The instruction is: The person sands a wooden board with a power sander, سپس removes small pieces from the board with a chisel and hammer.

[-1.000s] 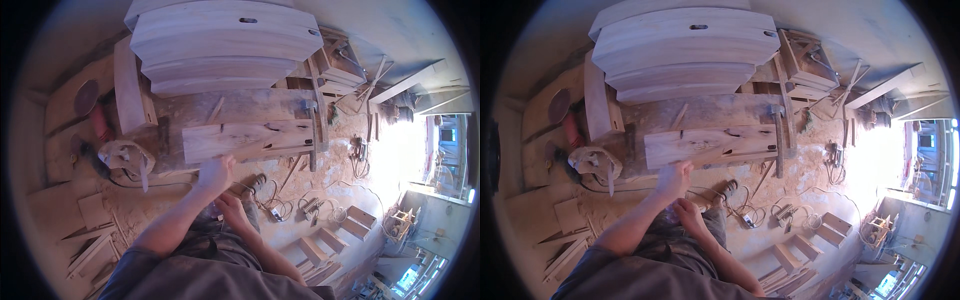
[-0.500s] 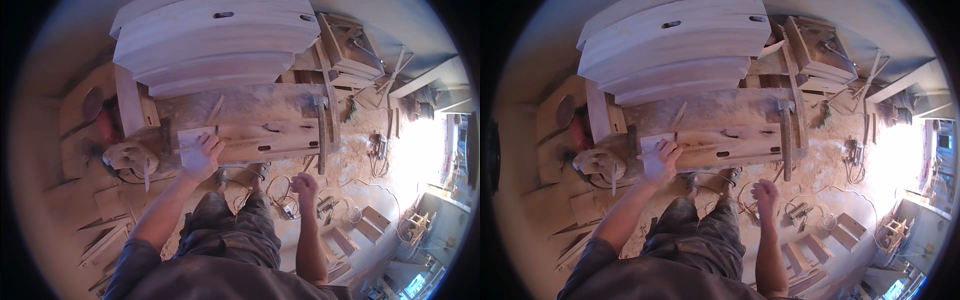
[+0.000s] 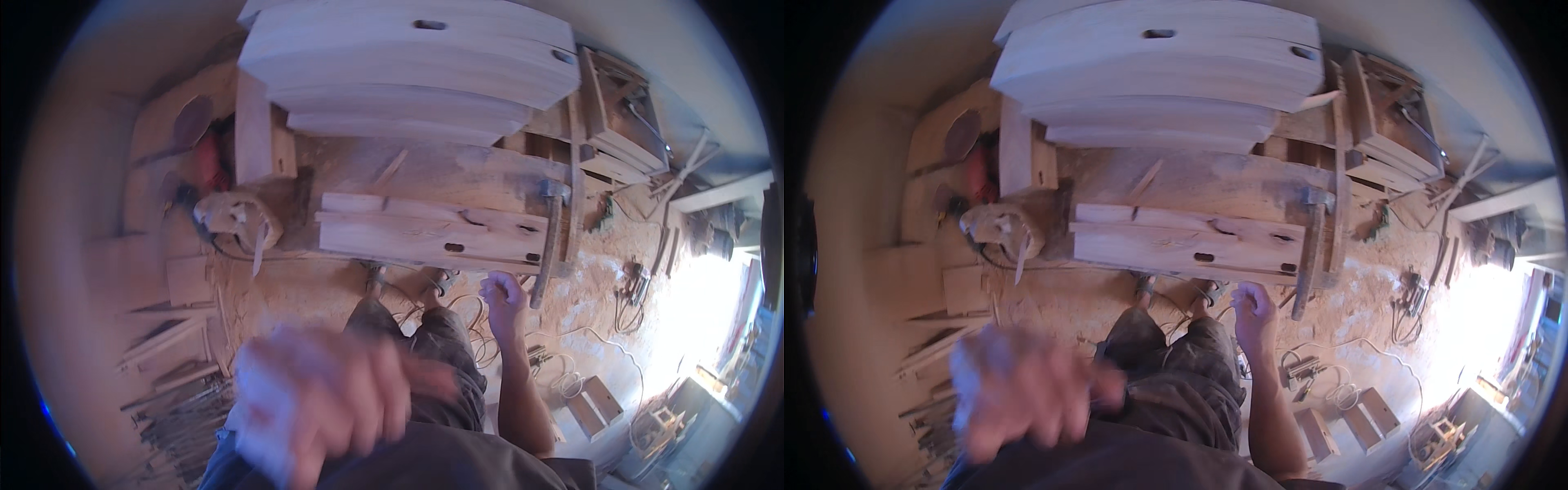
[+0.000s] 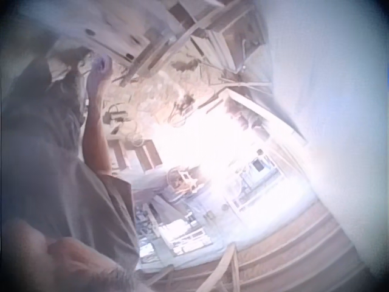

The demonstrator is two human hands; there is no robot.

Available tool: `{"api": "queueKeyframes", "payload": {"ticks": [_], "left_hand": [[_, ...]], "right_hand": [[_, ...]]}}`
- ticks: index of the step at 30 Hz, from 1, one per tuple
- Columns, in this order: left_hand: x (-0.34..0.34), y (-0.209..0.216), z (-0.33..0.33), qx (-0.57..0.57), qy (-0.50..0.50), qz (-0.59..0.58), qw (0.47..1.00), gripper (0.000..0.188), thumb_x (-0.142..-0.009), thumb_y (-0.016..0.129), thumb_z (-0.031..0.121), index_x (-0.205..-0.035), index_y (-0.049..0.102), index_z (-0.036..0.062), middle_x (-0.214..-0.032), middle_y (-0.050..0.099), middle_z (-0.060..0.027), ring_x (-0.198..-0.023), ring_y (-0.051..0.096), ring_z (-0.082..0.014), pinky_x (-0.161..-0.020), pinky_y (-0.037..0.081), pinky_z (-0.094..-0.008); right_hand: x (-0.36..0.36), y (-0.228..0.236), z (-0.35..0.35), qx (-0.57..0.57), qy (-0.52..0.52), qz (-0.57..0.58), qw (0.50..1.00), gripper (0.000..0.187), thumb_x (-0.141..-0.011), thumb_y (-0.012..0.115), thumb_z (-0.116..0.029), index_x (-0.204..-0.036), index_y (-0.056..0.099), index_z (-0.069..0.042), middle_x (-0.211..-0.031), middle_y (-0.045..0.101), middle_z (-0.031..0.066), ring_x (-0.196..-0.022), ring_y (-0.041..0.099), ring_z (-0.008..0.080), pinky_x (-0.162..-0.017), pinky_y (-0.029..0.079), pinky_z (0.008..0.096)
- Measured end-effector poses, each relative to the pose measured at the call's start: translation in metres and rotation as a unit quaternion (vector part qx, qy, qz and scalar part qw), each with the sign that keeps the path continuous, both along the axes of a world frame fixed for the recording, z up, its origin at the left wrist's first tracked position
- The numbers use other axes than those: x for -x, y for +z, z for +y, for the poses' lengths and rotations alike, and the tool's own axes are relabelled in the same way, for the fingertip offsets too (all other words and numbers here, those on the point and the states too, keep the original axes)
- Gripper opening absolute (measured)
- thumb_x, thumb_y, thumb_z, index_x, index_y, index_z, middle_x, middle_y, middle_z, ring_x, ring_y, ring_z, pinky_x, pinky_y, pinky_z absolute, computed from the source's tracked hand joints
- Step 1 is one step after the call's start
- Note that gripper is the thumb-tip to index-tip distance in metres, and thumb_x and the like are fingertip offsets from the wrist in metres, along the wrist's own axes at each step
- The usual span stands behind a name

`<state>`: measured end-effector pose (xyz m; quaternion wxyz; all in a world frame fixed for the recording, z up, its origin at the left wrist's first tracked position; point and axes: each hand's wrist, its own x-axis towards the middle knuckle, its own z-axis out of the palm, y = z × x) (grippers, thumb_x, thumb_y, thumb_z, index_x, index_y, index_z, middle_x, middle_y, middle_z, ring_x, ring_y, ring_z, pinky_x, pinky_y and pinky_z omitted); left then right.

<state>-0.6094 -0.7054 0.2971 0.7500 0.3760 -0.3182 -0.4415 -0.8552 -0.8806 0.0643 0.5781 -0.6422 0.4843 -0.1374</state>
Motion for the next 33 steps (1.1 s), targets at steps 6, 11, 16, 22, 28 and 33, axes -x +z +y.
{"api": "queueKeyframes", "payload": {"ticks": [6,11,16,22,28,33], "left_hand": [[0.009,0.082,0.029,0.239,-0.028,0.101,0.965,0.026,-0.093,0.068,0.009,-0.070,0.060,0.0027,-0.072,0.056,-0.0110,-0.064,0.061,-0.0265,-0.083,0.059,-0.0552],[-0.036,0.098,0.082,0.281,0.056,0.038,0.957,0.035,-0.094,0.064,0.006,-0.060,0.056,0.0059,-0.061,0.048,-0.0090,-0.055,0.059,-0.0274,-0.083,0.061,-0.0628],[-0.118,0.056,0.151,0.166,0.400,-0.014,0.901,0.022,-0.091,0.060,0.015,-0.078,0.061,-0.0021,-0.069,0.055,-0.0125,-0.066,0.059,-0.0296,-0.071,0.060,-0.0501],[-0.321,-0.148,0.266,-0.306,0.524,0.016,0.795,0.039,-0.092,0.074,0.021,-0.118,0.065,-0.0068,-0.094,0.070,-0.0146,-0.084,0.068,-0.0258,-0.093,0.054,-0.0434],[-0.426,-0.293,0.281,-0.657,0.580,-0.265,0.403,0.075,-0.082,0.077,0.023,-0.141,0.044,-0.0095,-0.141,0.046,-0.0277,-0.135,0.041,-0.0441,-0.111,0.040,-0.0514],[-0.439,-0.331,0.314,-0.704,0.574,-0.278,0.313,0.066,-0.082,0.075,0.026,-0.133,0.050,-0.0061,-0.132,0.055,-0.0287,-0.123,0.056,-0.0455,-0.100,0.048,-0.0538]], "right_hand": [[-0.041,-0.021,0.029,0.000,0.164,0.032,0.986,0.018,-0.097,0.063,-0.007,-0.111,0.067,0.003,-0.092,0.072,0.0098,-0.082,0.067,0.0147,-0.076,0.055,0.0307],[-0.078,-0.004,0.052,0.033,0.260,0.056,0.963,0.016,-0.095,0.063,-0.006,-0.107,0.065,0.004,-0.090,0.067,0.0052,-0.081,0.062,0.0125,-0.077,0.054,0.0293],[-0.069,-0.027,0.067,0.036,0.218,0.067,0.973,0.011,-0.092,0.062,-0.003,-0.102,0.065,0.003,-0.084,0.063,0.0025,-0.077,0.058,0.0102,-0.069,0.051,0.0275],[-0.084,-0.037,0.147,-0.061,0.183,0.109,0.975,0.020,-0.091,0.063,-0.002,-0.108,0.068,0.006,-0.092,0.071,0.0117,-0.081,0.069,0.0160,-0.071,0.057,0.0304],[-0.111,0.006,0.217,0.012,0.351,0.232,0.907,0.026,-0.100,0.060,-0.015,-0.119,0.066,0.003,-0.111,0.070,0.0195,-0.099,0.066,0.0312,-0.088,0.053,0.0415],[-0.114,0.018,0.224,0.137,0.375,0.210,0.893,0.026,-0.090,0.066,-0.013,-0.108,0.070,0.005,-0.091,0.075,0.0190,-0.081,0.073,0.0311,-0.075,0.058,0.0412]]}}
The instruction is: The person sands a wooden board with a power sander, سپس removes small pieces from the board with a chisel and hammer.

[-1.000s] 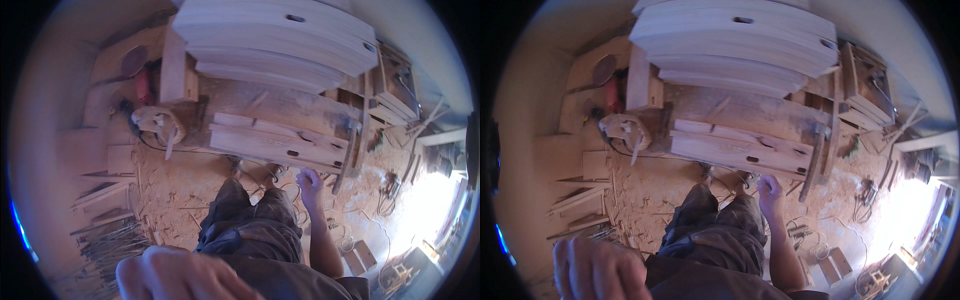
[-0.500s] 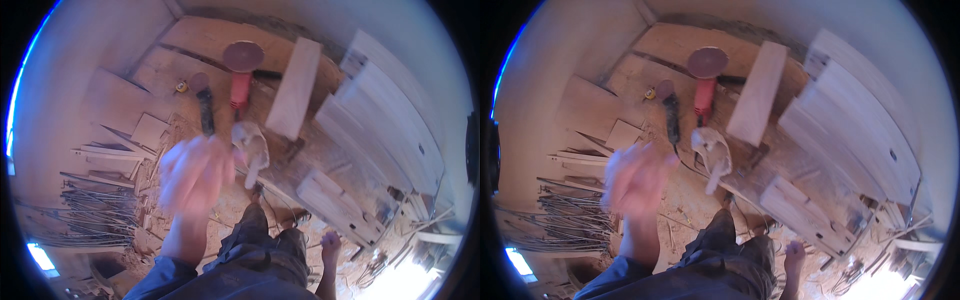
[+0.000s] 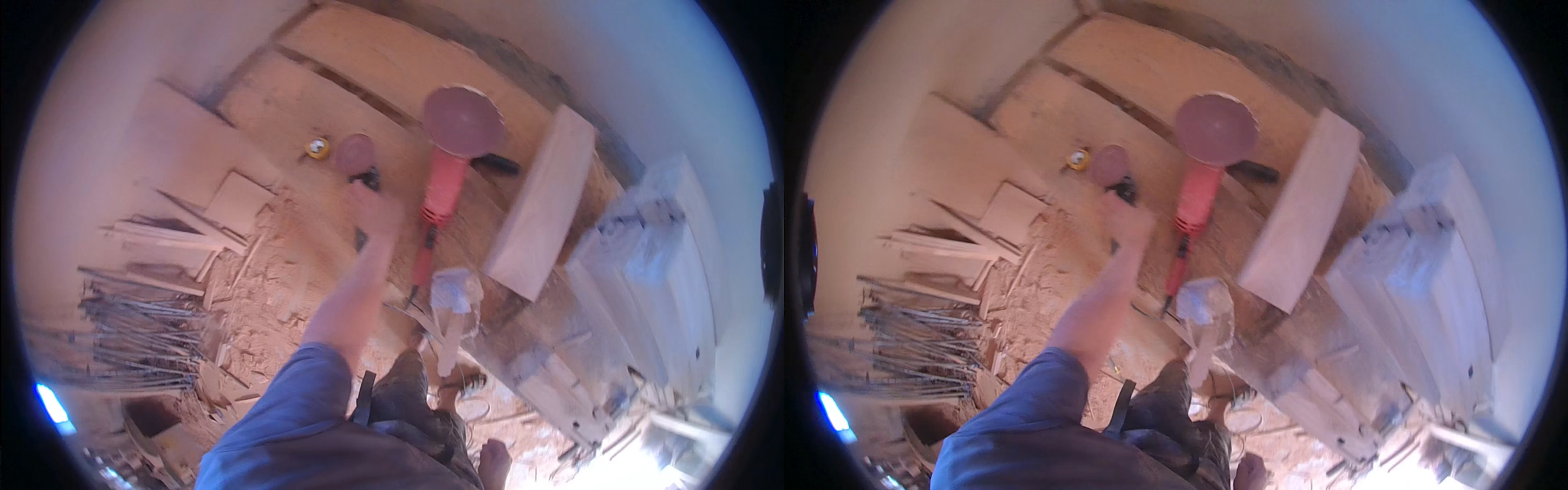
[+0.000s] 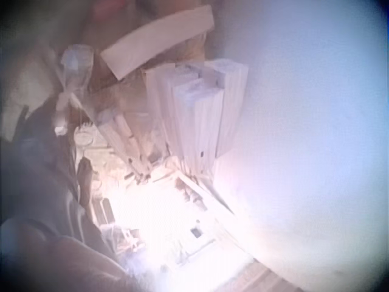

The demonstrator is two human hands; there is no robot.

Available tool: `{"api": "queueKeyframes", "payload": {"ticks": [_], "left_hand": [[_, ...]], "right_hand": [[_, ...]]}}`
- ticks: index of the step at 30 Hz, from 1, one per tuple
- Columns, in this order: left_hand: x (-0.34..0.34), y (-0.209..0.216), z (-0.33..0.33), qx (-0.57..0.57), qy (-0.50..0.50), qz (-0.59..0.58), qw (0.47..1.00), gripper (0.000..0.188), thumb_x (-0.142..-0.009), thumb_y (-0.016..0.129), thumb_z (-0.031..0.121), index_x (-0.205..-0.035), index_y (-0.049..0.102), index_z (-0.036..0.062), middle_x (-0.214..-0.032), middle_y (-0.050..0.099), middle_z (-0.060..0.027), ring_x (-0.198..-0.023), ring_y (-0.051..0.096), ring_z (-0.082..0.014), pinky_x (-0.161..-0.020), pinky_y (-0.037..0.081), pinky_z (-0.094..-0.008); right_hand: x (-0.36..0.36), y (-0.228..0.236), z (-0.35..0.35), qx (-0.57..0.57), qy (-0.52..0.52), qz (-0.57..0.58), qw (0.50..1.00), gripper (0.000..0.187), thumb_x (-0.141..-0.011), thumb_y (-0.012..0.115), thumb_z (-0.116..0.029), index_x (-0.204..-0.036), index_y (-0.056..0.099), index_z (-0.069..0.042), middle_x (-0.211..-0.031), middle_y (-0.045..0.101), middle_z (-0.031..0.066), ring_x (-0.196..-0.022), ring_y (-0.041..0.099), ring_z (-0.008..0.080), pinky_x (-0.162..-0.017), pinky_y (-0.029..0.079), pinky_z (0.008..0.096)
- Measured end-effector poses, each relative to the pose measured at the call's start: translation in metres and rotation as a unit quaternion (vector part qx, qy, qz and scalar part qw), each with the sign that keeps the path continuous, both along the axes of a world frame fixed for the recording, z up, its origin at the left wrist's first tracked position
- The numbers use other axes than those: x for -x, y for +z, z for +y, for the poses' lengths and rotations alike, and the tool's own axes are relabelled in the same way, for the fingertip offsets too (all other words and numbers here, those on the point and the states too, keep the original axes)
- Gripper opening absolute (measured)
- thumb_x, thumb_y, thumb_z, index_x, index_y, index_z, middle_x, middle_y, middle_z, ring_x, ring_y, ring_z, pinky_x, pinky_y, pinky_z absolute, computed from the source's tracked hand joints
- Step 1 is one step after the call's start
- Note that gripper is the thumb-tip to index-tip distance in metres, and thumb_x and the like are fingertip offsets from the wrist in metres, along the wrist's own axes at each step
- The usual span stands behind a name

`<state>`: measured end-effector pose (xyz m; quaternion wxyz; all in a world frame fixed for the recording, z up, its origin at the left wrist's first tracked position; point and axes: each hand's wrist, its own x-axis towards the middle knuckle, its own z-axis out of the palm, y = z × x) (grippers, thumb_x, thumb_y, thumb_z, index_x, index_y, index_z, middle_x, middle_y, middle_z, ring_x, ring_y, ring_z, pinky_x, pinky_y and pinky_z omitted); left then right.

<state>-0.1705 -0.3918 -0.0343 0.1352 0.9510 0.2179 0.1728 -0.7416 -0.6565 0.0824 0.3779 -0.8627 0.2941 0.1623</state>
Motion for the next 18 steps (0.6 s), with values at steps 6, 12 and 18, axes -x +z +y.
{"api": "queueKeyframes", "payload": {"ticks": [6,12,18], "left_hand": [[0.004,0.021,0.033,0.120,-0.061,0.135,0.982,0.065,-0.075,0.084,0.040,-0.118,0.066,-0.0050,-0.100,0.075,-0.0250,-0.093,0.075,-0.0373,-0.081,0.058,-0.0491],[0.047,0.010,0.093,0.174,-0.059,0.088,0.979,0.054,-0.073,0.085,0.030,-0.115,0.072,-0.0006,-0.107,0.076,-0.0191,-0.095,0.073,-0.0317,-0.084,0.054,-0.0427],[0.211,0.070,0.114,0.471,0.045,0.036,0.880,0.039,-0.081,0.079,0.015,-0.115,0.069,-0.0019,-0.097,0.069,-0.0065,-0.082,0.064,-0.0192,-0.077,0.051,-0.0359]], "right_hand": [[-0.033,0.006,0.000,-0.026,-0.087,0.104,0.990,0.028,-0.091,0.066,-0.010,-0.116,0.070,0.001,-0.099,0.077,0.0188,-0.093,0.076,0.0293,-0.082,0.059,0.0375],[-0.096,0.018,0.016,-0.046,-0.037,0.015,0.998,0.023,-0.093,0.064,-0.008,-0.115,0.068,-0.001,-0.102,0.074,0.0199,-0.093,0.075,0.0338,-0.082,0.058,0.0399],[-0.100,0.012,0.034,-0.160,0.019,-0.008,0.987,0.027,-0.094,0.065,-0.014,-0.118,0.068,-0.004,-0.109,0.073,0.0197,-0.098,0.074,0.0350,-0.086,0.058,0.0432]]}}
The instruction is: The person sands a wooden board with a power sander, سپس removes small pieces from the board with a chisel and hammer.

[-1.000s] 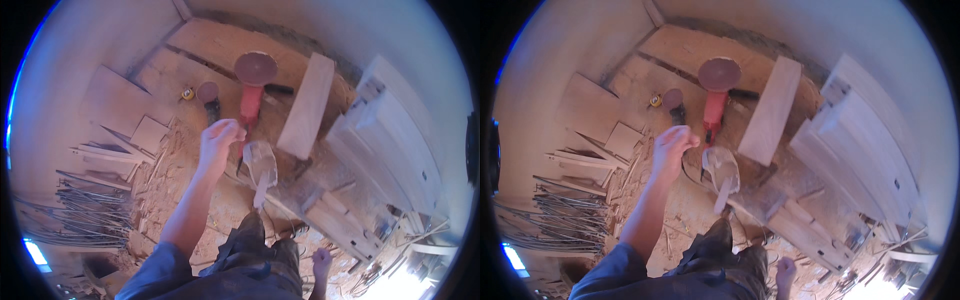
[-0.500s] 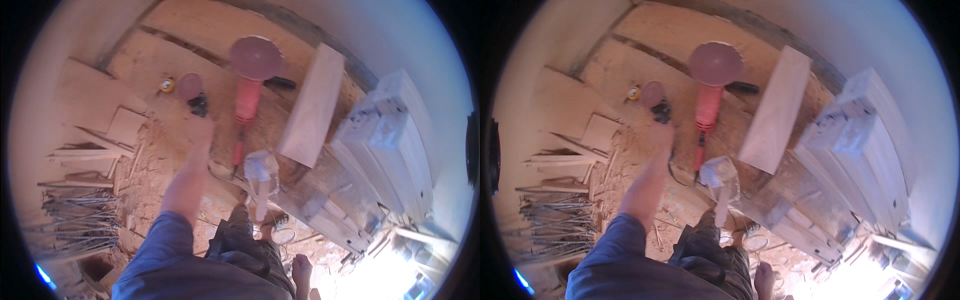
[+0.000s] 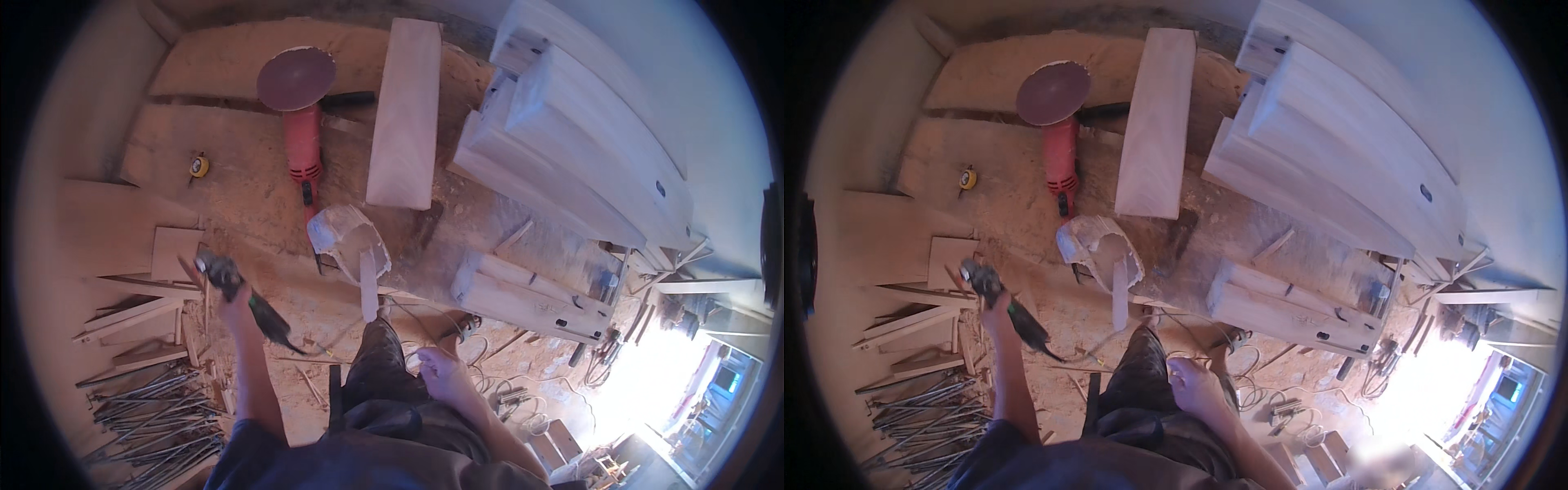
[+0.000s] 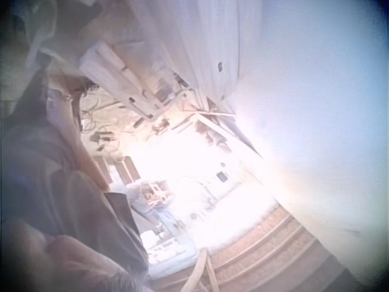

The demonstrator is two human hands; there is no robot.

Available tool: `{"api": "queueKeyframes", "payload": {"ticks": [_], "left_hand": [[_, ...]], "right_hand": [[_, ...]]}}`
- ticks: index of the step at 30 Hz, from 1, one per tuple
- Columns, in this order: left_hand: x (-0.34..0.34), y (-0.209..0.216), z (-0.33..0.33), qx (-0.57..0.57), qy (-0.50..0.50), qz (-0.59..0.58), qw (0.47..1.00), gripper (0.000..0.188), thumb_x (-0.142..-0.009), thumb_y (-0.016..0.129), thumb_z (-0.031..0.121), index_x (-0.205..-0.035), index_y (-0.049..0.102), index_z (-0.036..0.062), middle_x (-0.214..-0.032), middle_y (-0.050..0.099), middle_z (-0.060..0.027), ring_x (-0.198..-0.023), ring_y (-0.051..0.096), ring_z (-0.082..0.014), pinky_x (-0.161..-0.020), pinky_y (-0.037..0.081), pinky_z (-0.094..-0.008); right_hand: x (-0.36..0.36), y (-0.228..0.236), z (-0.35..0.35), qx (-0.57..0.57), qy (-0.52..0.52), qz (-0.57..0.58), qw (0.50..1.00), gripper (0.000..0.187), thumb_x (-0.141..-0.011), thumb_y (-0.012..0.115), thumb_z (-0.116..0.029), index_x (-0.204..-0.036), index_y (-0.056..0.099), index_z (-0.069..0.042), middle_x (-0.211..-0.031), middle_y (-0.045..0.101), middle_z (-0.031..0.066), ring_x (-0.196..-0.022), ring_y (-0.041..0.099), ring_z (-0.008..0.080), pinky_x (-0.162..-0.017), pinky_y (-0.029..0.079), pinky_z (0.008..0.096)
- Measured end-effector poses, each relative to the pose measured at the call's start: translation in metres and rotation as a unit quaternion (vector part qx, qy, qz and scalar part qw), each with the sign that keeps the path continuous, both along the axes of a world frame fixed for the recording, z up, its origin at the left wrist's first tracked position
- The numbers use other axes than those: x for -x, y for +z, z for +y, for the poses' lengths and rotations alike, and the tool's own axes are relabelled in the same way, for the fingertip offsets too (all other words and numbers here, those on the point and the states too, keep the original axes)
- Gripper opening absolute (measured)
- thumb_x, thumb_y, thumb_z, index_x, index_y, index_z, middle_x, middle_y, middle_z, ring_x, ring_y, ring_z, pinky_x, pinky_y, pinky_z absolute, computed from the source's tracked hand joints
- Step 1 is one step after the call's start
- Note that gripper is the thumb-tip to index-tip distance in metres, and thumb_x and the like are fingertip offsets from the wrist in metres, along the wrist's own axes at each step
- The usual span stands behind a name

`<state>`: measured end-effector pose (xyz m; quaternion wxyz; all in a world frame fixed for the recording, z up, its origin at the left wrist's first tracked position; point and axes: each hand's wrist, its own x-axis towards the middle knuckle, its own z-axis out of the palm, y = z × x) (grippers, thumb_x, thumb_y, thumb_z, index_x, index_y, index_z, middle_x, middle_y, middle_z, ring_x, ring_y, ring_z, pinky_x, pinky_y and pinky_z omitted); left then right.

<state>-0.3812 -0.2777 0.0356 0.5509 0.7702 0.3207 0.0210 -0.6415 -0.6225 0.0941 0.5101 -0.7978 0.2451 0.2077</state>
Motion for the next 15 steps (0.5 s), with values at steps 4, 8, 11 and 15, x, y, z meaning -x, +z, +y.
{"api": "queueKeyframes", "payload": {"ticks": [4,8,11,15], "left_hand": [[0.126,0.040,-0.032,0.118,0.033,0.001,0.993,0.035,-0.082,0.069,0.008,-0.115,0.067,-0.0023,-0.094,0.066,-0.0076,-0.082,0.065,-0.0209,-0.075,0.054,-0.0346],[0.221,0.069,-0.100,0.213,-0.023,-0.028,0.976,0.044,-0.081,0.067,0.008,-0.123,0.061,-0.0025,-0.101,0.067,-0.0102,-0.086,0.069,-0.0244,-0.082,0.058,-0.0393],[0.265,0.098,-0.172,0.334,-0.142,-0.009,0.932,0.052,-0.078,0.072,0.016,-0.125,0.059,-0.0026,-0.107,0.068,-0.0139,-0.095,0.070,-0.0276,-0.087,0.058,-0.0405],[0.299,0.126,-0.265,0.432,-0.348,0.075,0.828,0.071,-0.071,0.081,0.022,-0.134,0.056,-0.0017,-0.120,0.069,-0.0160,-0.110,0.069,-0.0291,-0.100,0.055,-0.0418]], "right_hand": [[0.015,-0.007,-0.001,-0.086,0.100,-0.072,0.989,0.036,-0.093,0.068,-0.019,-0.125,0.064,-0.003,-0.116,0.072,0.0205,-0.103,0.072,0.0347,-0.092,0.057,0.0453],[0.035,0.014,-0.014,-0.162,0.181,-0.092,0.966,0.053,-0.091,0.072,-0.025,-0.137,0.057,-0.002,-0.125,0.068,0.0224,-0.118,0.066,0.0376,-0.103,0.052,0.0457],[0.067,0.024,-0.042,-0.253,0.181,-0.101,0.945,0.065,-0.089,0.077,-0.028,-0.143,0.052,-0.002,-0.128,0.066,0.0233,-0.123,0.064,0.0377,-0.108,0.048,0.0446],[0.131,0.023,-0.075,-0.454,0.011,-0.117,0.883,0.079,-0.083,0.084,-0.027,-0.147,0.045,-0.002,-0.138,0.058,0.0171,-0.128,0.059,0.0317,-0.109,0.046,0.0423]]}}
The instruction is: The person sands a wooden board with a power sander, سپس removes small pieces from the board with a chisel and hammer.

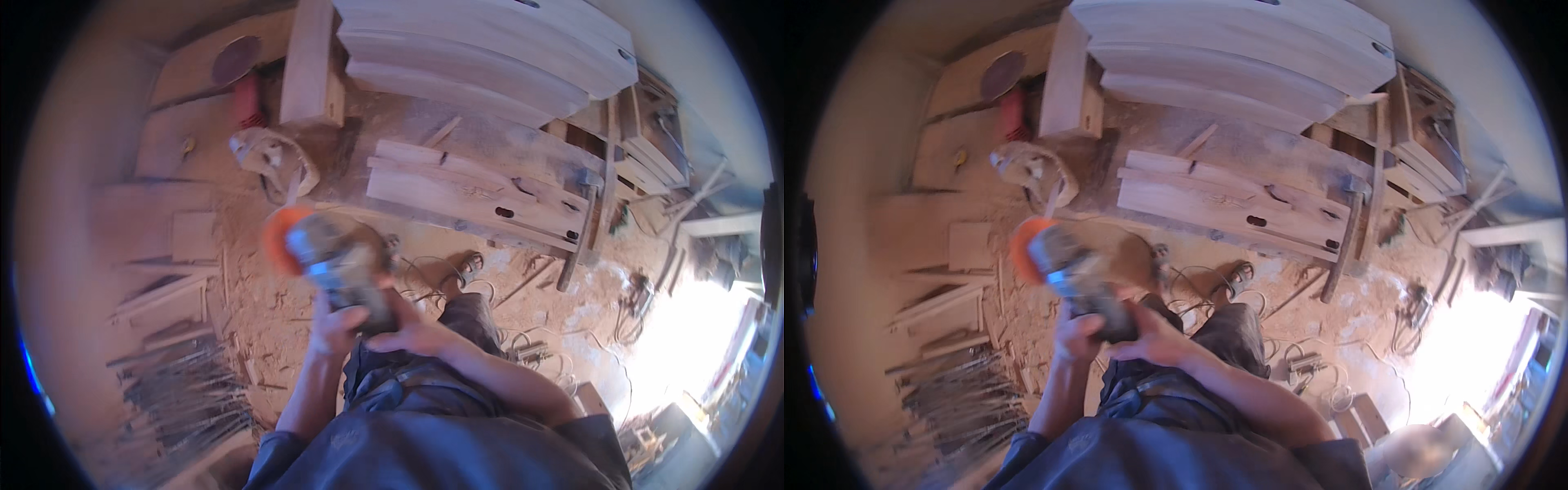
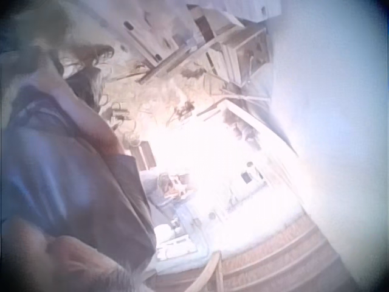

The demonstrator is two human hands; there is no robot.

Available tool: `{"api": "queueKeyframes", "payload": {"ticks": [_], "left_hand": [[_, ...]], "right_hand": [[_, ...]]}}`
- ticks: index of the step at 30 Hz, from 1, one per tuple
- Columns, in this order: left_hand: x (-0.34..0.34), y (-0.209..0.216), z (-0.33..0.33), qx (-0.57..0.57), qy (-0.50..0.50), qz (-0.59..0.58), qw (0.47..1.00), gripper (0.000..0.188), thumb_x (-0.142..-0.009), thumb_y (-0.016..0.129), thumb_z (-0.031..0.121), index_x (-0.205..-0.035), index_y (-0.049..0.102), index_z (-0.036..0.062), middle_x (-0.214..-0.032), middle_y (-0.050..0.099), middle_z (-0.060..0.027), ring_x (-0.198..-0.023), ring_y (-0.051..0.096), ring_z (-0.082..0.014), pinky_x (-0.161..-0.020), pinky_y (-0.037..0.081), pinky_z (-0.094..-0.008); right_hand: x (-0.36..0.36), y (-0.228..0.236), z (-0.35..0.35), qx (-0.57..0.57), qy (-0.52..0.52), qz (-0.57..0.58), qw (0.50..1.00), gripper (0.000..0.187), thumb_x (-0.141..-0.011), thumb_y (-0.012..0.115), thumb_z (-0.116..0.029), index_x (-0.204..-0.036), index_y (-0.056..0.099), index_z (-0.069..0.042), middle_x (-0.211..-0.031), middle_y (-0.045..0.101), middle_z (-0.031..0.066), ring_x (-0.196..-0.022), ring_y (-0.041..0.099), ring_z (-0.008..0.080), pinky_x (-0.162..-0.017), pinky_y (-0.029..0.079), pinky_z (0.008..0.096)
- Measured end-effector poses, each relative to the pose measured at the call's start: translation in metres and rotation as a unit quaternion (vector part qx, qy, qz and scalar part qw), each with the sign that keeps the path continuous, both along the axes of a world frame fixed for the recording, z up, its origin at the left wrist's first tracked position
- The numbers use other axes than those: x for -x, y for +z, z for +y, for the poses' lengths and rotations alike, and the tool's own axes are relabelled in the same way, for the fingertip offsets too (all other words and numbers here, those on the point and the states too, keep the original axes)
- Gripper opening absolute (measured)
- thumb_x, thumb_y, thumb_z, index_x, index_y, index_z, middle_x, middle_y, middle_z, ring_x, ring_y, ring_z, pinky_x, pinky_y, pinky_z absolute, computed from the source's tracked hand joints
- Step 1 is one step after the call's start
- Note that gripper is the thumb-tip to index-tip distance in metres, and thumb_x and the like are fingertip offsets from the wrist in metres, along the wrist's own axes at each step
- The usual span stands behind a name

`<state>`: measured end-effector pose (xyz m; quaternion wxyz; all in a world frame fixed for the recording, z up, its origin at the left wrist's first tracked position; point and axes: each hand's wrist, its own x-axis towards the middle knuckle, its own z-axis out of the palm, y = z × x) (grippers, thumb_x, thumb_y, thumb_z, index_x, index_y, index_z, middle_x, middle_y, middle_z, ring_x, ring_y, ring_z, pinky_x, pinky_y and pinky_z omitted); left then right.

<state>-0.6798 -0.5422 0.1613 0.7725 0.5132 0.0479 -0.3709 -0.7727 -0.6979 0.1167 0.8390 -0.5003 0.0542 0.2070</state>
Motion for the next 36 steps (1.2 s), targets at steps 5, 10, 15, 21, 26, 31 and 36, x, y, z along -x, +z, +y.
{"api": "queueKeyframes", "payload": {"ticks": [5,10,15,21,26,31,36], "left_hand": [[0.026,0.012,-0.131,0.037,-0.363,-0.092,0.926,0.058,-0.072,0.085,0.027,-0.122,0.068,0.0017,-0.106,0.073,-0.0060,-0.094,0.066,-0.0138,-0.087,0.054,-0.0318],[0.093,0.007,-0.228,0.103,-0.483,-0.127,0.860,0.053,-0.077,0.080,0.029,-0.119,0.067,0.0002,-0.098,0.069,-0.0080,-0.087,0.063,-0.0149,-0.081,0.053,-0.0320],[0.132,0.034,-0.252,0.039,-0.514,-0.011,0.857,0.053,-0.094,0.069,0.041,-0.129,0.063,0.0016,-0.102,0.069,-0.0110,-0.085,0.067,-0.0190,-0.073,0.055,-0.0339],[0.161,0.048,-0.280,0.063,-0.566,-0.036,0.821,0.061,-0.105,0.054,0.054,-0.143,0.053,0.0066,-0.098,0.065,-0.0031,-0.068,0.061,-0.0066,-0.045,0.048,-0.0227],[0.212,0.049,-0.316,0.127,-0.557,-0.157,0.806,0.066,-0.103,0.054,0.062,-0.130,0.061,0.0022,-0.094,0.065,-0.0060,-0.081,0.062,-0.0137,-0.068,0.054,-0.0323],[0.227,0.044,-0.318,0.087,-0.578,-0.163,0.795,0.062,-0.105,0.052,0.058,-0.111,0.067,-0.0013,-0.090,0.067,-0.0079,-0.087,0.061,-0.0170,-0.082,0.051,-0.0369],[0.207,0.030,-0.306,0.037,-0.533,-0.117,0.837,0.070,-0.106,0.045,0.063,-0.116,0.069,-0.0017,-0.094,0.068,-0.0065,-0.088,0.062,-0.0159,-0.081,0.050,-0.0332]], "right_hand": [[0.116,-0.009,-0.074,-0.187,-0.237,-0.014,0.953,0.077,-0.071,0.080,-0.017,-0.139,0.050,0.002,-0.117,0.066,0.0161,-0.108,0.067,0.0296,-0.096,0.054,0.0419],[0.201,0.013,-0.117,-0.121,-0.383,0.086,0.912,0.080,-0.062,0.077,-0.029,-0.131,0.054,0.005,-0.109,0.065,0.0187,-0.094,0.067,0.0318,-0.082,0.057,0.0431],[0.223,0.031,-0.132,-0.195,-0.427,0.030,0.883,0.071,-0.063,0.072,-0.028,-0.125,0.055,0.002,-0.099,0.063,0.0150,-0.085,0.064,0.0296,-0.082,0.056,0.0436],[0.237,0.057,-0.135,-0.183,-0.520,0.014,0.834,0.064,-0.064,0.070,-0.036,-0.114,0.060,0.002,-0.087,0.064,0.0152,-0.076,0.065,0.0296,-0.068,0.057,0.0393],[0.262,0.078,-0.149,-0.165,-0.583,-0.042,0.794,0.059,-0.064,0.070,-0.034,-0.110,0.060,0.002,-0.084,0.064,0.0163,-0.074,0.066,0.0302,-0.067,0.058,0.0402],[0.275,0.073,-0.139,-0.166,-0.626,-0.009,0.762,0.062,-0.064,0.070,-0.033,-0.113,0.061,0.003,-0.083,0.065,0.0161,-0.072,0.066,0.0310,-0.068,0.058,0.0413],[0.262,0.055,-0.133,-0.132,-0.611,0.050,0.779,0.054,-0.065,0.069,-0.029,-0.105,0.064,0.008,-0.083,0.070,0.0209,-0.073,0.070,0.0327,-0.070,0.060,0.0429]]}}
